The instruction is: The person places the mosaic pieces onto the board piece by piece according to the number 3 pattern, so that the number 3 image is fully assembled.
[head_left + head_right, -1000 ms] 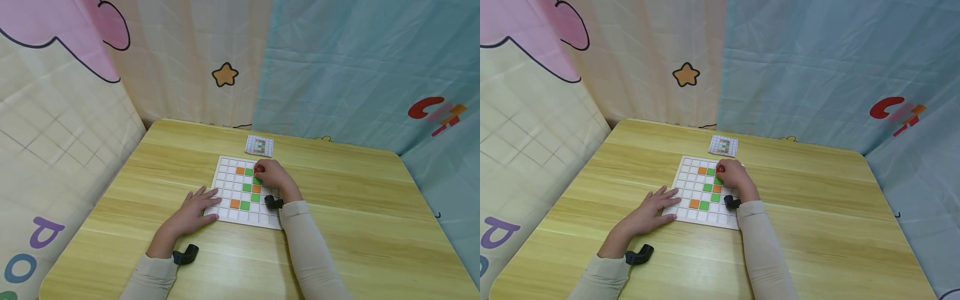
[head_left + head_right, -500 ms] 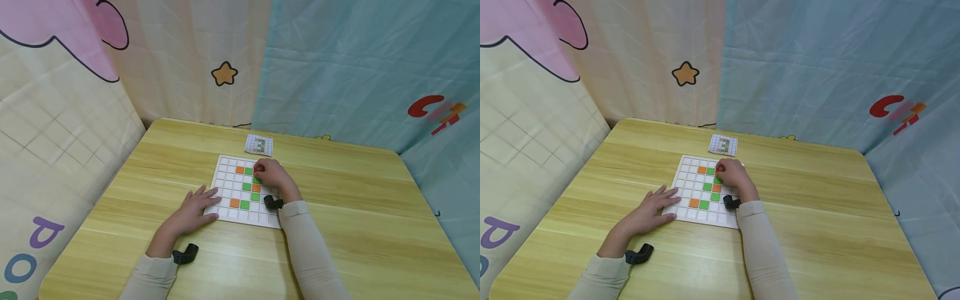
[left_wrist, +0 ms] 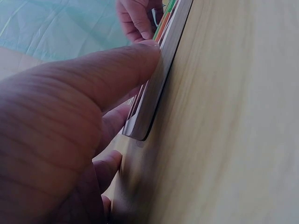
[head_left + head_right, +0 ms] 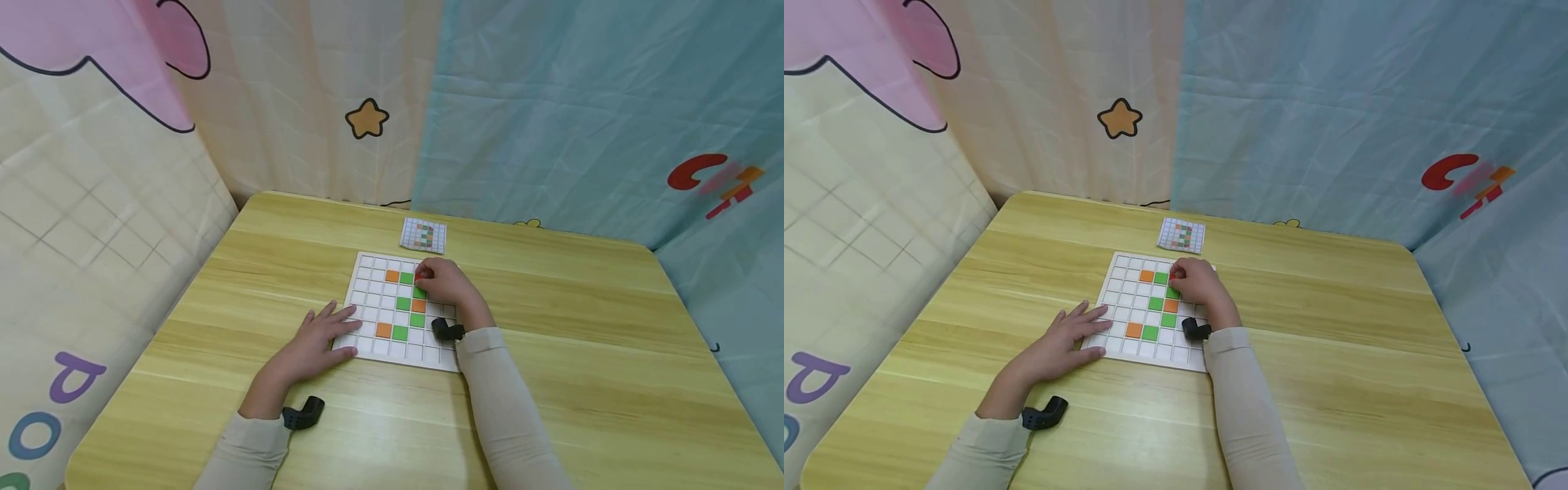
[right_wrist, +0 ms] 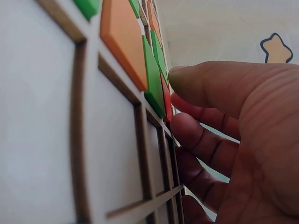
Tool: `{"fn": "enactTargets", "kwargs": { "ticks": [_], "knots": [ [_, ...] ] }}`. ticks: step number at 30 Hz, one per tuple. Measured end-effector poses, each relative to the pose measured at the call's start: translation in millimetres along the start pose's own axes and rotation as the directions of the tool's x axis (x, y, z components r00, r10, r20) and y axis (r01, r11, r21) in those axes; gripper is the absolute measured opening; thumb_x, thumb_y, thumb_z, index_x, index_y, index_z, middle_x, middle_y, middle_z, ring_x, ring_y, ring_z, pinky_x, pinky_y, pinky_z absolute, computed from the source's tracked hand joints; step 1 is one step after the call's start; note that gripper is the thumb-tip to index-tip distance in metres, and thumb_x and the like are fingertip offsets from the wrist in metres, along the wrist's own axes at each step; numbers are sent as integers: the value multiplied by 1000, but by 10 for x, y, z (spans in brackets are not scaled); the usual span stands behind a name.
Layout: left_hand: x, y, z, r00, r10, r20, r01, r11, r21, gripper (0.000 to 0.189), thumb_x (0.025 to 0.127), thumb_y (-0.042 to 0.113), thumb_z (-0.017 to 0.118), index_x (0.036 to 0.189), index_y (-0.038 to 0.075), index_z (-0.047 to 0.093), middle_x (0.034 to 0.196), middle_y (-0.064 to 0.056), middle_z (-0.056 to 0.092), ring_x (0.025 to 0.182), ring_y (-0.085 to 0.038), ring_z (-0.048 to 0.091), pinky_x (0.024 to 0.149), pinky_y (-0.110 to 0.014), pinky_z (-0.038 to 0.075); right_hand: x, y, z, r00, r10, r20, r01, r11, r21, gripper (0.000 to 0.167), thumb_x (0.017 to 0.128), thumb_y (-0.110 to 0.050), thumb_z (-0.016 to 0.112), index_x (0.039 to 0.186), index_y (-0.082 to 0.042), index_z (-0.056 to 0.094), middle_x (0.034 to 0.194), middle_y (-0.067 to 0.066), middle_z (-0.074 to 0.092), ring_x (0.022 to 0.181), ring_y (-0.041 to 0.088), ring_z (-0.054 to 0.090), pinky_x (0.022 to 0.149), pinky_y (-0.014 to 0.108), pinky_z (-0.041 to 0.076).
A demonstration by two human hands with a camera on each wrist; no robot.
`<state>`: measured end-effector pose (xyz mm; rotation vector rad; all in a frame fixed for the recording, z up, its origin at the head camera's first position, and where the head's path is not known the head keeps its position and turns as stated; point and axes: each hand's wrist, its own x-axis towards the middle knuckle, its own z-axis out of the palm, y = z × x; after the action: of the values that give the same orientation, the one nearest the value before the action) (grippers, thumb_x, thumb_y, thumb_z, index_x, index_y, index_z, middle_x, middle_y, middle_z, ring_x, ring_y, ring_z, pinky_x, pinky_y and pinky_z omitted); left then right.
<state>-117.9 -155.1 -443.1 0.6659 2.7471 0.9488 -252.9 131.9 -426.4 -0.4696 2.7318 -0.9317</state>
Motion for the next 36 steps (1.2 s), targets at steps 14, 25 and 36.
{"fn": "enactTargets", "kwargs": {
  "ticks": [14,25,36],
  "knots": [
    [6,-10,10,1000,1,4,-1,1000,-3,51,93,30,70,140,12,59,156,-5,39,149,-38,15,114,-65,4,-30,23,9,1000,2,-5,-2,999,46,15,96,-16,65,106,-5,67,94,7,62,87,23,53,80,38,45],
    [5,-12,3,1000,3,-1,-3,1000,0,51,93,30,71,140,12,59,156,-6,39,149,-39,15,114,-65,4,-51,-13,-30,1000,12,6,-12,999,52,17,96,-18,64,108,-6,66,94,7,60,87,24,52,79,37,44],
    [6,-12,-1,1000,-8,3,8,1000,-11,53,92,30,72,140,12,59,156,-5,38,149,-38,14,115,-63,2,-135,-55,-98,998,46,-49,-40,992,120,28,97,-26,63,121,-12,63,125,7,58,118,28,52,102,49,43]
  ]
}}
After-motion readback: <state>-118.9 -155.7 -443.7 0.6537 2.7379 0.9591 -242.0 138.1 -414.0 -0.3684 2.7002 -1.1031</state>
